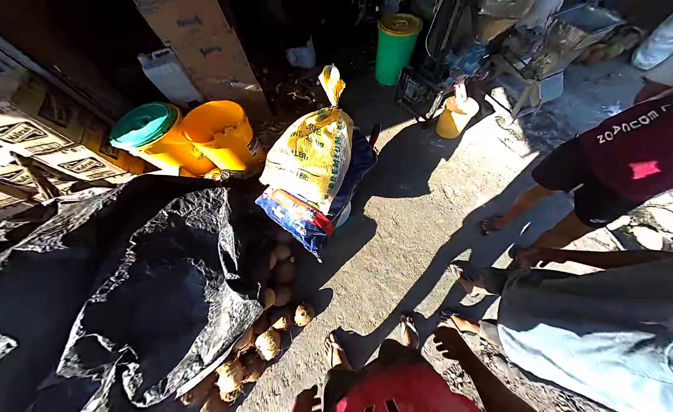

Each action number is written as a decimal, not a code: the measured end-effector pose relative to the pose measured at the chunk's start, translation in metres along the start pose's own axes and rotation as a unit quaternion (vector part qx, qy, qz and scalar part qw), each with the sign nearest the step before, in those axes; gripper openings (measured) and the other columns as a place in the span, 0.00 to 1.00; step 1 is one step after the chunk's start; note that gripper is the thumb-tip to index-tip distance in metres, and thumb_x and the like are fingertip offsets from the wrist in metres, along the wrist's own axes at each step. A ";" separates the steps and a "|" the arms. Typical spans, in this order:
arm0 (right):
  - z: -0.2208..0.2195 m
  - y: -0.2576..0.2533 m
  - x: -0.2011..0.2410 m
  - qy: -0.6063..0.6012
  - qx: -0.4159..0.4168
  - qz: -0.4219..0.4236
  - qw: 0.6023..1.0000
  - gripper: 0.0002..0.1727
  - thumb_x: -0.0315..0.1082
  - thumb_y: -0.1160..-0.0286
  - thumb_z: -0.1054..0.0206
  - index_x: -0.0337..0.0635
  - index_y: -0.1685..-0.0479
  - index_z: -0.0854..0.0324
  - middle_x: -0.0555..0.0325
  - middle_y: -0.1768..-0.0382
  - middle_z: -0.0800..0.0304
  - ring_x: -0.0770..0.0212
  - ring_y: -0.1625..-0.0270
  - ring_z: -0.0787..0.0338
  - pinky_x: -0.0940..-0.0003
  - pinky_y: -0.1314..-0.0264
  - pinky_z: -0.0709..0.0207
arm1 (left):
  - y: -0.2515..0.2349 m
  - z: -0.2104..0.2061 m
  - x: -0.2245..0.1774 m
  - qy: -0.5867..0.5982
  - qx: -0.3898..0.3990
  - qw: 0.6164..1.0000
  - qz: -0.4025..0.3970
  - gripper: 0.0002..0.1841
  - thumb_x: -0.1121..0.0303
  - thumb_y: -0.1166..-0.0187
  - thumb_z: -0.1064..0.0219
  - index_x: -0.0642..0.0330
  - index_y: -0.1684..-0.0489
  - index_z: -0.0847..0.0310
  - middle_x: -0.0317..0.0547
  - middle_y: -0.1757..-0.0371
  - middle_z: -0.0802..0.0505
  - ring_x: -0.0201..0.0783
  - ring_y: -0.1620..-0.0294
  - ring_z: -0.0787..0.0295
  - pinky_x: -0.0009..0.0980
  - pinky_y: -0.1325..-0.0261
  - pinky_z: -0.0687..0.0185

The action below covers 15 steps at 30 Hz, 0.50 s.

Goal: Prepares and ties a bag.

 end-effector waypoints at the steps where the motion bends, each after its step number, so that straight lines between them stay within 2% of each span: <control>1: -0.016 0.009 0.002 -0.001 -0.002 -0.006 1.000 0.26 0.47 0.07 0.47 0.36 0.24 0.26 0.36 0.34 0.15 0.40 0.37 0.12 0.40 0.34 0.22 | -0.010 0.020 -0.013 0.023 -0.001 1.000 0.003 0.29 0.49 0.08 0.50 0.64 0.20 0.31 0.63 0.32 0.12 0.59 0.36 0.13 0.61 0.39 0.20; 5: -0.085 0.018 0.017 0.017 0.025 0.009 1.000 0.28 0.50 0.06 0.51 0.37 0.26 0.23 0.39 0.37 0.13 0.43 0.41 0.10 0.42 0.38 0.20 | -0.031 0.102 -0.072 0.091 -0.045 0.994 -0.041 0.28 0.51 0.07 0.51 0.64 0.20 0.31 0.63 0.31 0.13 0.59 0.34 0.15 0.60 0.38 0.21; 8: -0.119 0.018 0.020 0.078 0.032 0.066 0.994 0.27 0.49 0.06 0.51 0.35 0.31 0.20 0.38 0.40 0.10 0.42 0.41 0.09 0.40 0.34 0.19 | -0.040 0.147 -0.103 0.052 -0.062 0.996 -0.047 0.27 0.51 0.07 0.51 0.65 0.24 0.28 0.62 0.34 0.12 0.57 0.37 0.13 0.59 0.40 0.20; 11: -0.135 0.032 0.029 0.061 0.011 0.096 0.993 0.26 0.47 0.06 0.51 0.33 0.33 0.19 0.38 0.42 0.10 0.43 0.44 0.08 0.42 0.37 0.17 | -0.060 0.173 -0.117 -0.012 -0.050 0.997 -0.049 0.28 0.49 0.08 0.50 0.63 0.23 0.27 0.63 0.36 0.11 0.58 0.40 0.11 0.58 0.42 0.18; 13: -0.138 0.045 0.027 0.012 0.002 0.074 0.997 0.26 0.47 0.06 0.51 0.34 0.29 0.23 0.37 0.39 0.12 0.42 0.42 0.08 0.40 0.37 0.17 | -0.070 0.178 -0.123 -0.050 -0.033 0.996 -0.060 0.28 0.49 0.08 0.49 0.63 0.23 0.27 0.62 0.36 0.11 0.58 0.41 0.11 0.58 0.42 0.17; 15: -0.140 0.057 0.013 -0.038 -0.012 0.040 0.998 0.27 0.47 0.05 0.51 0.34 0.26 0.24 0.35 0.37 0.13 0.39 0.40 0.09 0.38 0.36 0.18 | -0.068 0.175 -0.134 -0.095 -0.016 0.993 -0.060 0.29 0.49 0.09 0.50 0.62 0.22 0.28 0.61 0.33 0.12 0.58 0.37 0.13 0.58 0.38 0.18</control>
Point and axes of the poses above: each hand's wrist, its own y-axis away from the middle knuckle, its own z-axis out of the back of the hand, x = y × z, the point moved 3 cm from there along -y, towards the middle knuckle
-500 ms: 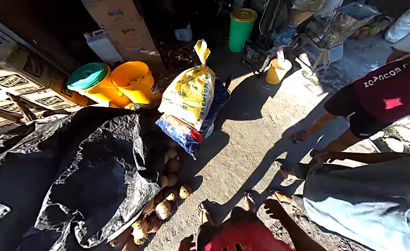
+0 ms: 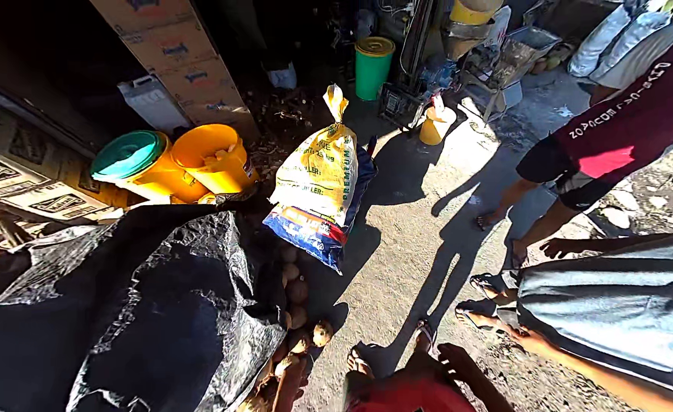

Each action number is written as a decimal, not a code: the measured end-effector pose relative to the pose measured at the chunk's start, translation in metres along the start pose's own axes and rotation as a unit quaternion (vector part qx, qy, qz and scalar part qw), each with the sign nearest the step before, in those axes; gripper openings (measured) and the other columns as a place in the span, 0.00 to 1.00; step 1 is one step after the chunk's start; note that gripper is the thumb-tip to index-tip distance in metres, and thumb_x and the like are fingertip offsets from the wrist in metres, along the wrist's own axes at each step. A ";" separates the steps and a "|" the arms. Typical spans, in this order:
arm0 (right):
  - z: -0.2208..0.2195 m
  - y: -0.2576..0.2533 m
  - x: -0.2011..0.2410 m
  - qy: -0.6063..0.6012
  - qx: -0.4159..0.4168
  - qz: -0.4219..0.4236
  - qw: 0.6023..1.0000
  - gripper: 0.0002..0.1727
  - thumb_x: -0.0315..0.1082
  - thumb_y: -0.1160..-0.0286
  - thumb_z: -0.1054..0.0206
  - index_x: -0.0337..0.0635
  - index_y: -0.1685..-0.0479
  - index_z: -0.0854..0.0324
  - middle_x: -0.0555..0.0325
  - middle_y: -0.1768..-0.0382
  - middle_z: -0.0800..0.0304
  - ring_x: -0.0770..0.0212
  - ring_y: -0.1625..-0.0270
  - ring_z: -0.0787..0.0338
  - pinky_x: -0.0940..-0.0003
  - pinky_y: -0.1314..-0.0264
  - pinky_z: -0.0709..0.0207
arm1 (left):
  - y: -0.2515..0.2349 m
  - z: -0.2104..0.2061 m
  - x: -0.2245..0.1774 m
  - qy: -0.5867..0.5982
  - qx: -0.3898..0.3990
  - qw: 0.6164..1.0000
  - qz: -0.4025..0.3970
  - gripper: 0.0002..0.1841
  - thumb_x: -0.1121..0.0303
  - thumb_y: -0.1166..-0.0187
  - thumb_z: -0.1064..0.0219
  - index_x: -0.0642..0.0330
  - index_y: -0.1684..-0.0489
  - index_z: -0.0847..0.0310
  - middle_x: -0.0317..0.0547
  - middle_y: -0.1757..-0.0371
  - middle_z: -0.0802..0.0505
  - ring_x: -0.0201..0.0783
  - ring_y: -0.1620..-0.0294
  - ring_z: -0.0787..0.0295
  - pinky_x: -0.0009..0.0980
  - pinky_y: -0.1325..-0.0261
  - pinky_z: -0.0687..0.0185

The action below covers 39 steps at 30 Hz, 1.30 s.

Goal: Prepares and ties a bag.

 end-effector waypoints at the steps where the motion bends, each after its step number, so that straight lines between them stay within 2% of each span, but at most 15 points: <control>1: 0.000 0.006 -0.010 -0.021 -0.013 -0.017 1.000 0.26 0.47 0.05 0.51 0.34 0.27 0.24 0.35 0.37 0.12 0.39 0.40 0.09 0.38 0.37 0.18 | -0.004 -0.003 -0.001 -0.012 -0.003 1.000 -0.007 0.28 0.49 0.10 0.48 0.63 0.24 0.26 0.61 0.36 0.11 0.58 0.40 0.11 0.58 0.40 0.18; 5: 0.009 0.019 -0.058 -0.062 -0.056 -0.090 0.992 0.25 0.45 0.06 0.52 0.34 0.28 0.24 0.36 0.38 0.12 0.41 0.42 0.09 0.41 0.41 0.18 | 0.000 -0.033 -0.016 0.013 0.025 0.999 -0.017 0.25 0.52 0.10 0.43 0.62 0.25 0.25 0.62 0.39 0.10 0.56 0.45 0.10 0.55 0.46 0.17; 8: 0.013 0.020 -0.079 -0.027 -0.048 -0.128 0.990 0.27 0.46 0.06 0.53 0.33 0.28 0.23 0.36 0.36 0.13 0.41 0.40 0.10 0.42 0.38 0.19 | 0.018 -0.062 -0.026 0.042 0.070 0.996 -0.025 0.25 0.54 0.08 0.46 0.61 0.21 0.29 0.62 0.34 0.11 0.57 0.39 0.11 0.56 0.42 0.18; 10: 0.015 0.011 -0.086 -0.010 -0.037 -0.140 0.989 0.27 0.48 0.07 0.52 0.34 0.27 0.23 0.37 0.36 0.12 0.41 0.39 0.10 0.41 0.38 0.19 | 0.020 -0.080 -0.017 0.062 0.090 0.994 -0.023 0.26 0.52 0.08 0.46 0.60 0.21 0.28 0.60 0.35 0.10 0.56 0.40 0.10 0.56 0.41 0.17; 13: 0.015 -0.002 -0.070 -0.017 -0.027 -0.137 0.990 0.26 0.49 0.07 0.52 0.38 0.27 0.24 0.40 0.36 0.12 0.43 0.40 0.10 0.42 0.41 0.19 | 0.028 -0.100 0.005 0.069 0.110 0.992 -0.003 0.26 0.52 0.08 0.46 0.62 0.22 0.28 0.62 0.36 0.10 0.57 0.40 0.11 0.56 0.42 0.18; 15: 0.012 -0.002 -0.038 -0.020 -0.025 -0.108 0.994 0.26 0.48 0.06 0.51 0.38 0.26 0.24 0.40 0.35 0.13 0.43 0.40 0.11 0.43 0.40 0.20 | 0.033 -0.103 0.022 0.059 0.113 0.992 0.019 0.26 0.52 0.08 0.46 0.63 0.23 0.27 0.63 0.35 0.10 0.58 0.39 0.11 0.57 0.40 0.18; 18: 0.008 0.001 0.011 -0.014 -0.017 -0.055 0.998 0.25 0.45 0.05 0.51 0.36 0.26 0.25 0.38 0.36 0.14 0.43 0.41 0.12 0.43 0.39 0.21 | 0.035 -0.094 0.052 0.028 0.109 0.992 0.057 0.26 0.53 0.09 0.45 0.65 0.23 0.27 0.63 0.34 0.11 0.58 0.38 0.12 0.57 0.38 0.20; 21: 0.008 0.001 0.041 -0.005 -0.010 -0.035 0.999 0.25 0.44 0.04 0.53 0.35 0.25 0.25 0.38 0.35 0.14 0.43 0.40 0.12 0.44 0.37 0.21 | 0.033 -0.075 0.071 0.006 0.093 0.992 0.082 0.26 0.55 0.10 0.42 0.66 0.24 0.27 0.64 0.35 0.11 0.58 0.38 0.12 0.57 0.38 0.20; 23: 0.013 0.000 0.050 0.000 -0.010 -0.027 1.000 0.25 0.44 0.04 0.54 0.34 0.26 0.24 0.38 0.36 0.14 0.44 0.40 0.11 0.44 0.37 0.20 | 0.026 -0.061 0.074 -0.012 0.078 0.994 0.076 0.25 0.56 0.11 0.40 0.67 0.26 0.26 0.64 0.35 0.11 0.59 0.38 0.13 0.59 0.38 0.20; 26: 0.030 -0.006 0.038 0.005 -0.018 -0.036 0.999 0.24 0.43 0.04 0.54 0.35 0.28 0.23 0.39 0.37 0.13 0.44 0.41 0.09 0.44 0.36 0.18 | -0.001 -0.047 0.072 -0.042 0.067 0.995 0.062 0.25 0.55 0.11 0.39 0.67 0.27 0.25 0.65 0.34 0.12 0.61 0.35 0.15 0.62 0.36 0.23; 30: 0.046 -0.015 0.000 -0.007 -0.009 -0.090 0.996 0.27 0.50 0.06 0.51 0.39 0.26 0.23 0.40 0.37 0.12 0.43 0.41 0.10 0.41 0.39 0.19 | -0.029 -0.035 0.032 -0.062 0.033 0.997 0.027 0.25 0.54 0.11 0.40 0.66 0.27 0.23 0.66 0.35 0.12 0.63 0.36 0.15 0.64 0.37 0.21; 33: 0.062 -0.033 -0.017 -0.065 0.006 -0.130 0.989 0.31 0.57 0.09 0.49 0.40 0.27 0.23 0.42 0.38 0.10 0.42 0.38 0.10 0.37 0.37 0.20 | -0.033 -0.043 -0.020 -0.007 0.004 1.000 0.021 0.26 0.52 0.09 0.44 0.64 0.24 0.26 0.65 0.34 0.13 0.60 0.37 0.14 0.60 0.40 0.20; 37: 0.093 -0.068 0.032 -0.129 0.010 -0.146 0.981 0.36 0.62 0.11 0.51 0.40 0.23 0.25 0.41 0.34 0.13 0.42 0.35 0.13 0.38 0.34 0.23 | -0.010 -0.070 -0.104 0.124 -0.036 0.991 0.017 0.25 0.54 0.10 0.44 0.63 0.24 0.26 0.62 0.35 0.11 0.57 0.38 0.12 0.58 0.41 0.17; 39: 0.111 -0.100 0.065 -0.157 0.009 -0.124 0.980 0.36 0.62 0.11 0.51 0.41 0.21 0.27 0.42 0.33 0.14 0.43 0.34 0.13 0.40 0.33 0.23 | 0.002 -0.089 -0.132 0.129 -0.025 0.991 0.018 0.24 0.55 0.09 0.44 0.62 0.25 0.26 0.60 0.36 0.10 0.56 0.39 0.12 0.57 0.42 0.18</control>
Point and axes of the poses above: each hand's wrist, its own y-axis away from the middle knuckle, its own z-axis out of the back of the hand, x = y × z, the point moved 3 cm from there along -y, towards the middle knuckle
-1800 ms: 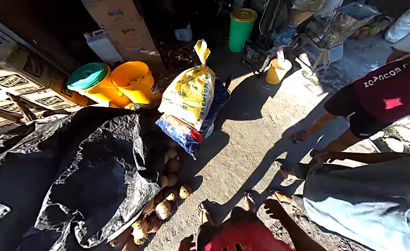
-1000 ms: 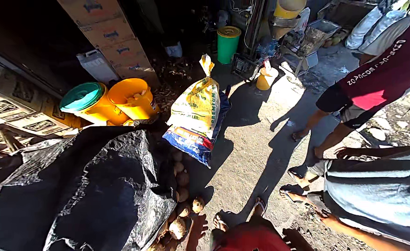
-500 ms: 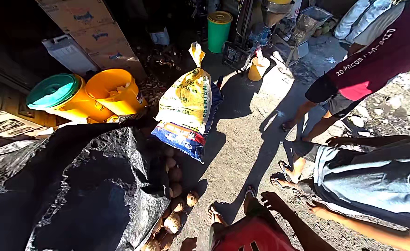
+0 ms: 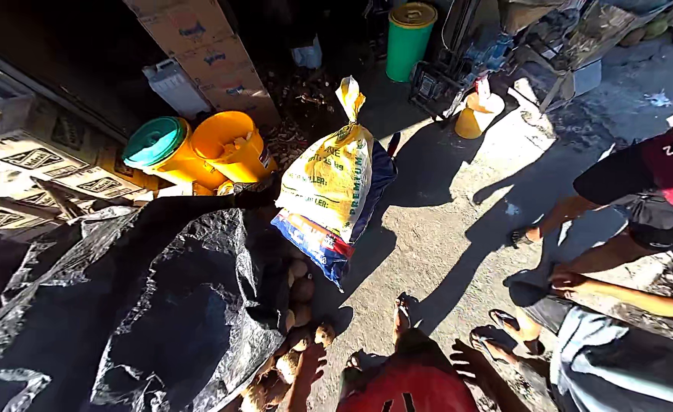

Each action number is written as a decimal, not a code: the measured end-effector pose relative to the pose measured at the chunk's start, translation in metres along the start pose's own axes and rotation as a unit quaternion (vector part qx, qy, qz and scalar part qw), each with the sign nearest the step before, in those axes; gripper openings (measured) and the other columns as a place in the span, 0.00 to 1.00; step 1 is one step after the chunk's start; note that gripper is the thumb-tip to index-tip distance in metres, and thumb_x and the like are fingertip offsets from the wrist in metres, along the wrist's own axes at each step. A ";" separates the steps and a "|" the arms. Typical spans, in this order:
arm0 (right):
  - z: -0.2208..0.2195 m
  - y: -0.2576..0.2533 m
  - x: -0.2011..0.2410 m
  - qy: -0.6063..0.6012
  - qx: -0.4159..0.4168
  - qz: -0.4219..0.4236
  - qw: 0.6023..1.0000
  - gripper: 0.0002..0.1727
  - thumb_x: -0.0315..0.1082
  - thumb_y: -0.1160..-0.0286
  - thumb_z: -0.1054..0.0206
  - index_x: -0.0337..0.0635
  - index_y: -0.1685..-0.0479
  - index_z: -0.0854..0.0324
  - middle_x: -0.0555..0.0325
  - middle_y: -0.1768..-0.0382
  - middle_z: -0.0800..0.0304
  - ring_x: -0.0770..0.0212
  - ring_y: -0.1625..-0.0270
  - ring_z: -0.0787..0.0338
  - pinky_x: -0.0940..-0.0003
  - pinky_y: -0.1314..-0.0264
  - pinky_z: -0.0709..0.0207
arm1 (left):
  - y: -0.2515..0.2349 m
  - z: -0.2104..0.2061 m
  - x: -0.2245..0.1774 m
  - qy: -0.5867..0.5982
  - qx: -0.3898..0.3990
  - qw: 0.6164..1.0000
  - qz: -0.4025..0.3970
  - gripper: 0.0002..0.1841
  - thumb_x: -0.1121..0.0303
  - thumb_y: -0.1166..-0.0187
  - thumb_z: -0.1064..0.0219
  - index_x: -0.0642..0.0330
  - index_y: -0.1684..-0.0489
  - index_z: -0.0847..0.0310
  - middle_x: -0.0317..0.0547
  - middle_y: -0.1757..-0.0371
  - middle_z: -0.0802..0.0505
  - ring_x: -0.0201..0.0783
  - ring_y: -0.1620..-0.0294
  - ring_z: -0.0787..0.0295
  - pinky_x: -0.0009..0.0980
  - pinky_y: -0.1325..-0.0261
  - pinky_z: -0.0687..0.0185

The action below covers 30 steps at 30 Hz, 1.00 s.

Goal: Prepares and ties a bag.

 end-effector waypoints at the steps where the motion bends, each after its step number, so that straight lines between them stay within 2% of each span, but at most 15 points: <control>1: 0.000 -0.007 0.031 -0.002 0.010 0.020 1.000 0.35 0.61 0.10 0.51 0.41 0.20 0.29 0.41 0.31 0.16 0.43 0.34 0.14 0.42 0.33 0.23 | 0.006 -0.012 -0.012 -0.011 0.009 1.000 0.001 0.23 0.56 0.09 0.44 0.62 0.25 0.26 0.61 0.36 0.11 0.56 0.39 0.13 0.58 0.42 0.19; 4: -0.001 -0.023 0.127 0.061 0.019 0.090 0.994 0.30 0.53 0.07 0.51 0.38 0.21 0.29 0.39 0.34 0.15 0.42 0.37 0.12 0.43 0.37 0.20 | 0.018 -0.041 -0.032 -0.053 0.019 0.998 0.003 0.21 0.59 0.11 0.40 0.63 0.27 0.24 0.62 0.37 0.11 0.58 0.41 0.13 0.58 0.43 0.18; 7: -0.004 -0.034 0.223 0.146 0.019 0.150 0.978 0.27 0.46 0.05 0.51 0.35 0.20 0.30 0.36 0.32 0.16 0.41 0.36 0.12 0.41 0.34 0.20 | 0.013 -0.059 -0.036 -0.056 -0.002 0.998 0.014 0.22 0.58 0.13 0.37 0.62 0.28 0.23 0.60 0.39 0.10 0.56 0.43 0.11 0.58 0.46 0.16; 10: 0.003 -0.056 0.272 0.151 0.011 0.210 0.966 0.28 0.48 0.05 0.53 0.34 0.23 0.28 0.35 0.34 0.15 0.42 0.39 0.11 0.43 0.36 0.18 | 0.030 -0.071 -0.044 -0.043 -0.009 0.997 0.061 0.21 0.61 0.12 0.38 0.64 0.26 0.25 0.63 0.35 0.12 0.58 0.39 0.13 0.58 0.41 0.18; 13: 0.002 -0.062 0.292 0.116 -0.002 0.204 0.972 0.28 0.49 0.05 0.53 0.36 0.22 0.29 0.35 0.34 0.16 0.42 0.41 0.10 0.45 0.39 0.17 | 0.036 -0.078 -0.046 -0.037 -0.013 0.997 0.061 0.21 0.62 0.10 0.41 0.66 0.26 0.26 0.65 0.37 0.12 0.57 0.40 0.13 0.56 0.42 0.17; 15: -0.007 -0.066 0.284 0.111 -0.004 0.175 0.978 0.28 0.48 0.04 0.54 0.36 0.21 0.31 0.35 0.32 0.17 0.42 0.41 0.10 0.44 0.39 0.18 | 0.031 -0.076 -0.040 -0.064 -0.003 0.997 0.046 0.22 0.59 0.09 0.43 0.68 0.28 0.24 0.65 0.39 0.11 0.56 0.41 0.12 0.55 0.41 0.16; 17: -0.019 -0.064 0.265 0.111 -0.003 0.141 0.984 0.29 0.49 0.04 0.56 0.36 0.20 0.30 0.36 0.31 0.18 0.41 0.39 0.11 0.43 0.38 0.19 | -0.002 -0.069 -0.020 -0.138 0.034 0.990 -0.002 0.21 0.60 0.08 0.43 0.71 0.34 0.19 0.65 0.41 0.10 0.55 0.41 0.12 0.53 0.35 0.18; 19: -0.032 -0.056 0.237 0.100 0.000 0.105 0.989 0.29 0.49 0.03 0.59 0.35 0.21 0.30 0.36 0.31 0.17 0.41 0.37 0.12 0.43 0.36 0.21 | -0.047 -0.052 0.004 -0.279 0.088 0.952 -0.093 0.20 0.57 0.10 0.43 0.64 0.41 0.12 0.56 0.42 0.07 0.49 0.39 0.11 0.48 0.29 0.20; 20: -0.039 -0.052 0.220 0.088 0.000 0.086 0.992 0.30 0.50 0.03 0.60 0.35 0.22 0.29 0.36 0.31 0.17 0.41 0.37 0.13 0.42 0.36 0.22 | -0.062 -0.043 0.003 -0.311 0.108 0.937 -0.114 0.20 0.56 0.10 0.43 0.63 0.41 0.11 0.55 0.43 0.06 0.49 0.39 0.10 0.49 0.30 0.19; 22: -0.050 -0.043 0.183 0.063 -0.006 0.046 0.997 0.31 0.52 0.05 0.57 0.37 0.22 0.27 0.37 0.33 0.16 0.42 0.38 0.13 0.42 0.36 0.22 | -0.065 -0.031 -0.022 -0.249 0.122 0.957 -0.081 0.22 0.58 0.09 0.44 0.70 0.37 0.17 0.64 0.44 0.09 0.54 0.44 0.10 0.53 0.39 0.16; 24: -0.058 -0.037 0.151 0.070 -0.005 0.015 0.997 0.30 0.53 0.05 0.56 0.38 0.23 0.26 0.38 0.34 0.14 0.42 0.38 0.12 0.40 0.36 0.21 | -0.051 -0.025 -0.074 -0.167 0.079 0.983 0.013 0.23 0.56 0.09 0.43 0.66 0.28 0.24 0.64 0.40 0.10 0.57 0.43 0.11 0.57 0.42 0.17; 25: -0.060 -0.035 0.138 0.081 -0.007 0.006 0.997 0.30 0.53 0.05 0.54 0.38 0.24 0.26 0.38 0.35 0.14 0.42 0.38 0.11 0.40 0.36 0.20 | -0.057 -0.018 -0.094 -0.153 0.062 0.986 0.030 0.24 0.55 0.09 0.43 0.64 0.26 0.25 0.63 0.39 0.10 0.57 0.43 0.11 0.57 0.42 0.16; 28: -0.061 -0.019 0.107 0.090 -0.029 -0.015 0.995 0.29 0.52 0.07 0.51 0.39 0.25 0.24 0.41 0.35 0.13 0.43 0.39 0.11 0.41 0.38 0.20 | -0.091 0.007 -0.134 -0.183 0.057 0.981 0.015 0.26 0.52 0.10 0.43 0.63 0.23 0.27 0.63 0.36 0.11 0.58 0.41 0.10 0.58 0.40 0.15; 30: -0.061 -0.006 0.099 0.064 -0.050 -0.008 0.997 0.29 0.52 0.06 0.51 0.38 0.24 0.25 0.40 0.34 0.15 0.43 0.39 0.12 0.43 0.38 0.21 | -0.116 0.015 -0.168 -0.272 0.062 0.960 -0.033 0.26 0.53 0.10 0.41 0.65 0.26 0.25 0.64 0.36 0.11 0.58 0.38 0.11 0.58 0.36 0.17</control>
Point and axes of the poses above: each hand's wrist, its own y-axis away from the middle knuckle, its own z-axis out of the back of the hand, x = y × z, the point moved 3 cm from there along -y, towards the middle knuckle
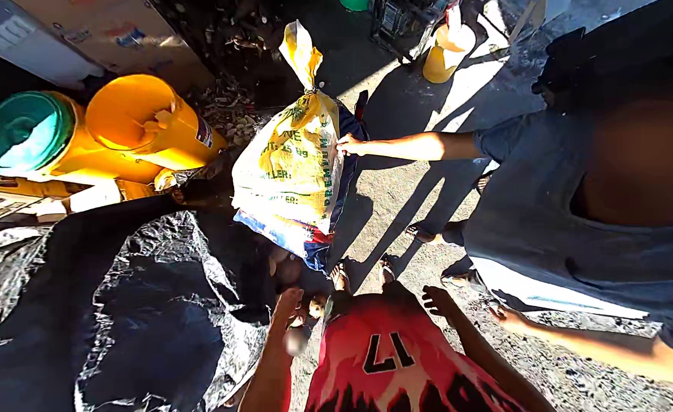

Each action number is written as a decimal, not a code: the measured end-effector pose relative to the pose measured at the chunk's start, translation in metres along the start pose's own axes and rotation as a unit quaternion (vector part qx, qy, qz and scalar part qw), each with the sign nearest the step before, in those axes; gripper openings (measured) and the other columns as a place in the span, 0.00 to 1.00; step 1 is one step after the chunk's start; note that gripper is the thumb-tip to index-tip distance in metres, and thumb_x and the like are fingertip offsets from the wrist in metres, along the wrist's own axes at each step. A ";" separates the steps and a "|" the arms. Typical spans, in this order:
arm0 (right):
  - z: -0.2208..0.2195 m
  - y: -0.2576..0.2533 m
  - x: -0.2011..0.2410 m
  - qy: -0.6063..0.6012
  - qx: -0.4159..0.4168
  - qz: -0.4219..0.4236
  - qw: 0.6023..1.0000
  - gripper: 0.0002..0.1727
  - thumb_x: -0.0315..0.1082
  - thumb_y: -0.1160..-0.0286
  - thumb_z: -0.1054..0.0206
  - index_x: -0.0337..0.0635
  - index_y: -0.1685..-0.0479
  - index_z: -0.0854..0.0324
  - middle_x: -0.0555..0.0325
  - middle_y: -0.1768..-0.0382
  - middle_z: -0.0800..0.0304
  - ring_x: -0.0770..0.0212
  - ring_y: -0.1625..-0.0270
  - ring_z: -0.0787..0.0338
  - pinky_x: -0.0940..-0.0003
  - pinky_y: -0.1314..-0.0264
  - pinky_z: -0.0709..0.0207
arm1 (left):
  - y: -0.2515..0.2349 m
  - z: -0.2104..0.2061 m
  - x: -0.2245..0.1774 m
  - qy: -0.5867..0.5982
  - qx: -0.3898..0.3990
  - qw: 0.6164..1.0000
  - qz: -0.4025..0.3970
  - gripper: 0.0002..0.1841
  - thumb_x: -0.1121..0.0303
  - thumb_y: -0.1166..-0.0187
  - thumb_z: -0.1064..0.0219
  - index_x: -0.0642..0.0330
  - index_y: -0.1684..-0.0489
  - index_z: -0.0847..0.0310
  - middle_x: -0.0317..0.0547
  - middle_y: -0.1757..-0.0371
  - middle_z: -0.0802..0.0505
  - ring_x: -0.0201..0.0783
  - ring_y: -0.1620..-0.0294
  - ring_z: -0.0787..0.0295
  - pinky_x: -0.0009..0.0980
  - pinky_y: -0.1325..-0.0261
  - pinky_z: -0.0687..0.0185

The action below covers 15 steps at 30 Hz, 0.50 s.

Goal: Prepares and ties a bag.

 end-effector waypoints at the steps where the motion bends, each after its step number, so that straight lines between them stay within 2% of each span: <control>1: -0.001 0.006 -0.002 -0.018 -0.011 0.003 1.000 0.29 0.51 0.06 0.52 0.37 0.24 0.26 0.39 0.33 0.15 0.43 0.38 0.12 0.43 0.38 0.21 | -0.008 0.012 -0.022 -0.063 -0.012 0.997 -0.046 0.25 0.55 0.11 0.41 0.66 0.27 0.23 0.65 0.35 0.12 0.58 0.36 0.12 0.58 0.32 0.19; 3: -0.003 0.015 -0.006 -0.054 -0.029 0.011 0.998 0.29 0.51 0.06 0.53 0.36 0.24 0.27 0.38 0.32 0.16 0.43 0.38 0.12 0.44 0.38 0.20 | -0.003 0.024 -0.093 -0.156 -0.065 0.968 -0.184 0.24 0.58 0.12 0.41 0.66 0.26 0.23 0.64 0.31 0.14 0.57 0.28 0.17 0.56 0.23 0.26; 5: -0.006 0.017 -0.009 -0.078 -0.039 0.018 0.996 0.29 0.51 0.05 0.53 0.36 0.23 0.28 0.38 0.32 0.16 0.42 0.37 0.12 0.44 0.38 0.20 | 0.004 0.026 -0.177 -0.218 -0.124 0.916 -0.313 0.25 0.58 0.12 0.41 0.65 0.24 0.24 0.61 0.23 0.19 0.56 0.20 0.24 0.53 0.17 0.32; 8: -0.018 0.019 -0.009 -0.093 -0.046 0.020 0.994 0.29 0.50 0.05 0.53 0.37 0.22 0.28 0.38 0.31 0.16 0.43 0.37 0.12 0.43 0.38 0.20 | -0.015 0.029 -0.282 -0.293 -0.202 0.834 -0.422 0.27 0.53 0.14 0.40 0.60 0.21 0.26 0.58 0.16 0.26 0.59 0.15 0.32 0.60 0.19 0.33; 11: -0.031 0.029 -0.004 -0.111 -0.050 0.030 0.992 0.28 0.49 0.05 0.54 0.37 0.21 0.29 0.39 0.32 0.17 0.44 0.37 0.12 0.45 0.38 0.20 | -0.043 0.033 -0.363 -0.355 -0.245 0.782 -0.449 0.29 0.54 0.15 0.39 0.61 0.18 0.28 0.59 0.11 0.32 0.61 0.10 0.41 0.64 0.16 0.42; 13: -0.037 0.039 -0.006 -0.128 -0.055 0.047 0.989 0.28 0.49 0.04 0.55 0.36 0.22 0.29 0.39 0.32 0.16 0.45 0.39 0.12 0.46 0.39 0.19 | -0.054 0.033 -0.393 -0.399 -0.255 0.770 -0.428 0.32 0.56 0.18 0.37 0.61 0.15 0.33 0.61 0.10 0.35 0.64 0.09 0.46 0.69 0.16 0.47; 15: -0.042 0.046 -0.016 -0.144 -0.062 0.053 0.986 0.28 0.48 0.04 0.55 0.36 0.22 0.28 0.38 0.33 0.15 0.44 0.39 0.11 0.46 0.40 0.18 | -0.065 0.027 -0.407 -0.415 -0.265 0.776 -0.393 0.38 0.53 0.22 0.30 0.62 0.13 0.36 0.65 0.13 0.32 0.68 0.12 0.41 0.72 0.20 0.44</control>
Point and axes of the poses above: each hand's wrist, its own y-axis away from the middle knuckle, its own z-axis out of the back of the hand, x = y × z, the point moved 3 cm from there along -y, towards the middle knuckle
